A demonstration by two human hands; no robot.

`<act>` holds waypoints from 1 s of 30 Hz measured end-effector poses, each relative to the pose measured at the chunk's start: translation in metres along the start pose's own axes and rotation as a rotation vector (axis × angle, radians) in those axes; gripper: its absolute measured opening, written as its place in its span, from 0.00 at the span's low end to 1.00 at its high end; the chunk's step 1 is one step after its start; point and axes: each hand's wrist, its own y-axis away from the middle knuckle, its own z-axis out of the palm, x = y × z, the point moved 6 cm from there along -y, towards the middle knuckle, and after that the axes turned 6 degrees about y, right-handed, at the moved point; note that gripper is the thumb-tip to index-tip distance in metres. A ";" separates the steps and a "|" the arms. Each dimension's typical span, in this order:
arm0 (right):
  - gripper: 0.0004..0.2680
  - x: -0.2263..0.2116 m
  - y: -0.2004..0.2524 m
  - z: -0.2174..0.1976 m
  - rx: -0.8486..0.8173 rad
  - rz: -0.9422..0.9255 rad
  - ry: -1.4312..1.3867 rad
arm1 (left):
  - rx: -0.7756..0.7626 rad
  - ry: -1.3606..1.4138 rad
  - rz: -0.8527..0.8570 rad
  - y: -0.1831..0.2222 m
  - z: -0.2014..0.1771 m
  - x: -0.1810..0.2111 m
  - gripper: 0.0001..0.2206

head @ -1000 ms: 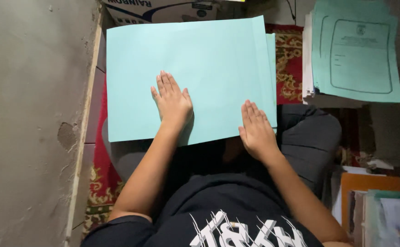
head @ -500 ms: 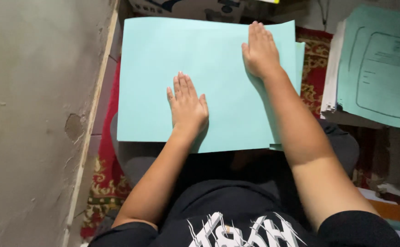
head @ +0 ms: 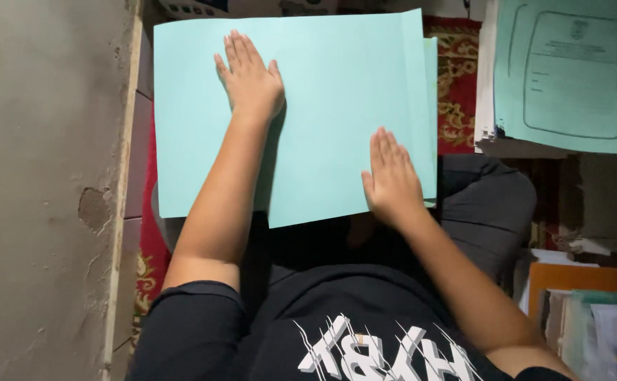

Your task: Organizing and smoothing a stack of light blue paper folders

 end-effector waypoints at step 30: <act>0.21 -0.051 0.051 -0.058 0.328 -0.133 0.034 | 0.314 0.444 0.944 0.286 -0.152 0.038 0.10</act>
